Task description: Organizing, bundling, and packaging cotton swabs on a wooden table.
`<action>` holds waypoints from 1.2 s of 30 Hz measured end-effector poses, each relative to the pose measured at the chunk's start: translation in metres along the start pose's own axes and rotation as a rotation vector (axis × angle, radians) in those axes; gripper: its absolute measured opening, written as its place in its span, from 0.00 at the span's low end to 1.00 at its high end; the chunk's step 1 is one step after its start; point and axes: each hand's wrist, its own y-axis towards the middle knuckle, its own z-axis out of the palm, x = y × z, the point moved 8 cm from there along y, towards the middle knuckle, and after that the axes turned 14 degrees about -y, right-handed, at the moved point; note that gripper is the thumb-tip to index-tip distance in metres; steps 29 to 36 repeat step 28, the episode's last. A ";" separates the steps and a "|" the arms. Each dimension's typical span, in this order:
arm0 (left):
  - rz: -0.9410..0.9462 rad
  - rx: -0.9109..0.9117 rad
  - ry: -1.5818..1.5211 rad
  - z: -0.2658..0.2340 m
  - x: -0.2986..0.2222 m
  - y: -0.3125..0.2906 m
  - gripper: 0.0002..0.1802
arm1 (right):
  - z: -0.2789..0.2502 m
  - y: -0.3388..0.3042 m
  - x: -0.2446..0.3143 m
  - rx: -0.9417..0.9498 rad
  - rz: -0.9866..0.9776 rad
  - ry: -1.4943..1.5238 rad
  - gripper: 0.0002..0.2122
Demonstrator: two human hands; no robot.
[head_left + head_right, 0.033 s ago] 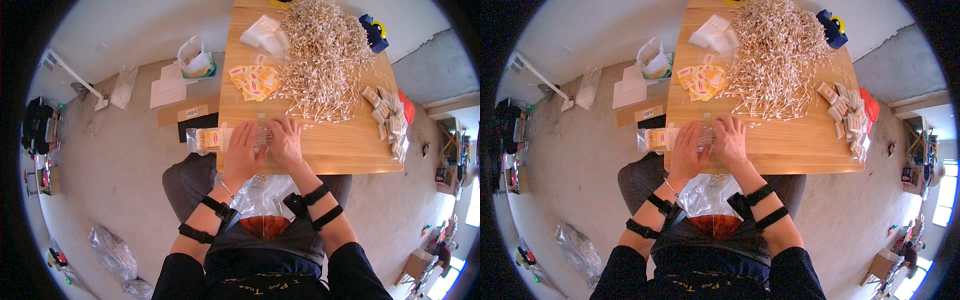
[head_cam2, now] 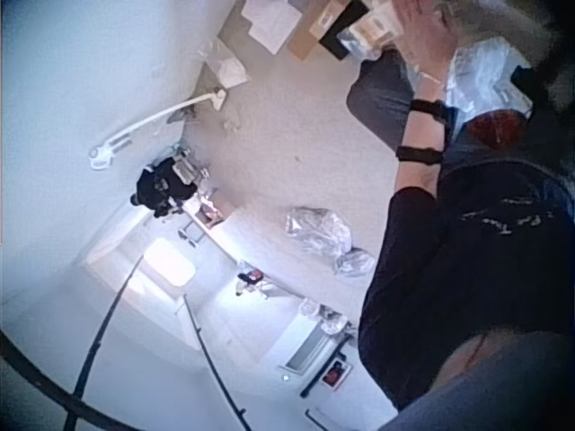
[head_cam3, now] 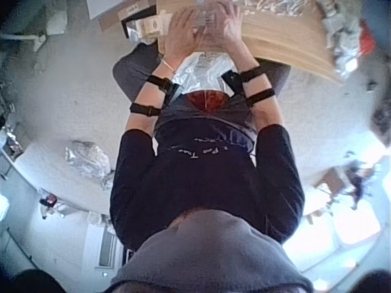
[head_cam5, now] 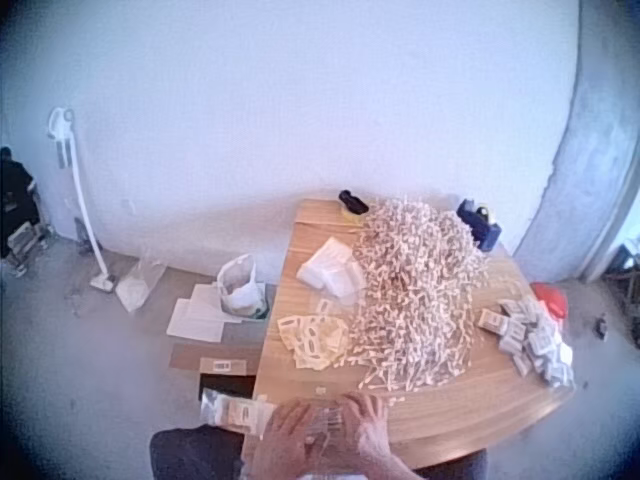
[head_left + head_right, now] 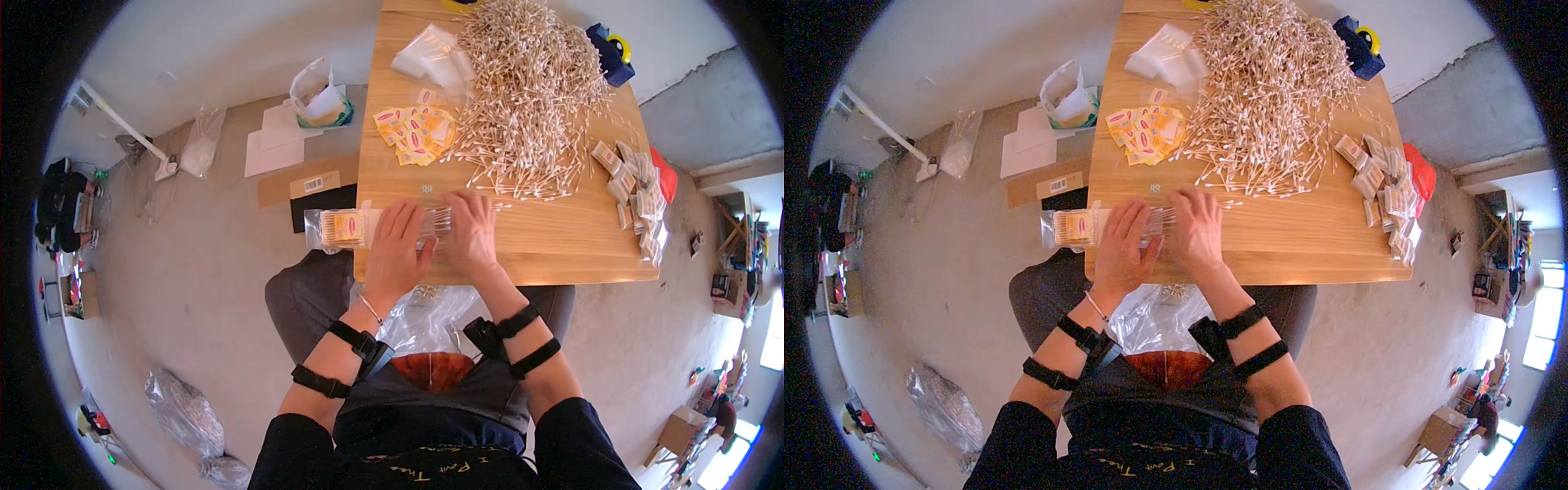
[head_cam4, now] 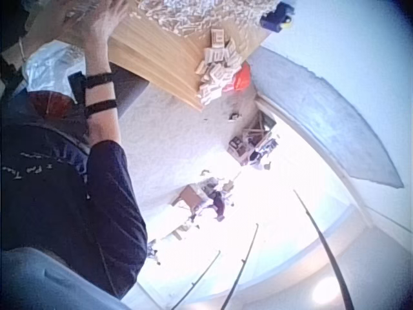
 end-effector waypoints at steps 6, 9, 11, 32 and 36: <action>-0.041 -0.081 -0.100 -0.002 0.003 -0.003 0.35 | -0.026 -0.020 -0.024 -0.040 0.140 -0.204 0.17; -0.111 -0.164 -0.198 -0.009 0.000 -0.002 0.33 | -0.021 -0.022 -0.034 -0.040 0.122 -0.275 0.18; -0.091 -0.148 -0.161 -0.008 0.000 -0.001 0.34 | -0.014 -0.019 -0.031 0.004 0.088 -0.290 0.19; -0.053 0.079 -0.032 0.009 0.001 0.003 0.43 | -0.022 -0.029 -0.073 -0.017 0.078 -0.254 0.24; -0.053 0.079 -0.032 0.009 0.001 0.003 0.43 | -0.022 -0.029 -0.073 -0.017 0.078 -0.254 0.24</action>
